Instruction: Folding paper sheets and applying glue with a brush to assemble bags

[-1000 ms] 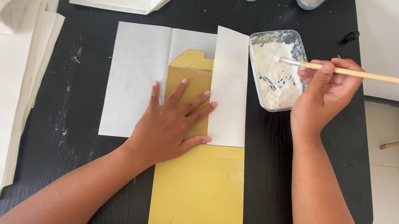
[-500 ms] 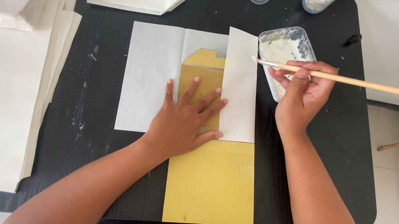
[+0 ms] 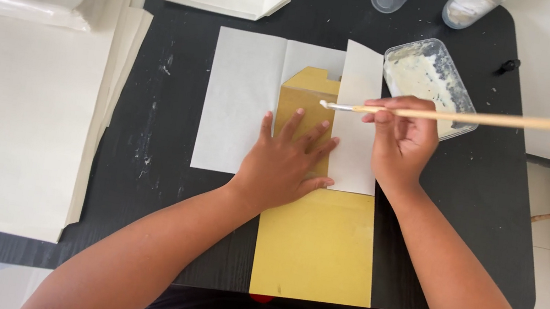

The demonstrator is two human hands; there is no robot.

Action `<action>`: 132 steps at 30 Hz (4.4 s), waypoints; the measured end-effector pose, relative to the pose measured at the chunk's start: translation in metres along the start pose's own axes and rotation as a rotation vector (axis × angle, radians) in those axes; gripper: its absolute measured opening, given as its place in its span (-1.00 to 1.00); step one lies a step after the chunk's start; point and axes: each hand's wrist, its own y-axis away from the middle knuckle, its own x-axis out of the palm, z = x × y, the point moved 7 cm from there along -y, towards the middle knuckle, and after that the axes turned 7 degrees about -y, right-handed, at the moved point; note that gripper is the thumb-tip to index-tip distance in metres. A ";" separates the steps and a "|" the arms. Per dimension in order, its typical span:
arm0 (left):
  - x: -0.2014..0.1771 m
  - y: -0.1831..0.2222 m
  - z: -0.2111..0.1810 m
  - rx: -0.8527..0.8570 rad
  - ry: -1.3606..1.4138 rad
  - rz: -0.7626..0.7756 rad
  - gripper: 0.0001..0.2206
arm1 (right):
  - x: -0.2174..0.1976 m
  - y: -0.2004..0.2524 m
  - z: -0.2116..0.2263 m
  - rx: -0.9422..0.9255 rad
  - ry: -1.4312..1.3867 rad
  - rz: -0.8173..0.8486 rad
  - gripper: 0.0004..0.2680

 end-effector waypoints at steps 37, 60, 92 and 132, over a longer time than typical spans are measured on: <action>0.014 0.026 0.207 -0.465 0.559 -0.339 -0.80 | 0.141 -0.023 -0.017 0.640 -0.440 0.149 -0.84; 0.030 0.026 0.215 -0.522 0.595 -0.387 -0.77 | 0.175 0.029 -0.012 0.325 -0.435 0.507 -0.88; 0.018 0.025 0.212 -0.496 0.553 -0.308 -0.79 | 0.185 0.036 -0.001 0.321 -0.448 0.649 -0.93; 0.020 0.026 0.211 -0.480 0.534 -0.291 -0.78 | 0.179 0.030 -0.003 0.344 -0.508 0.540 -0.94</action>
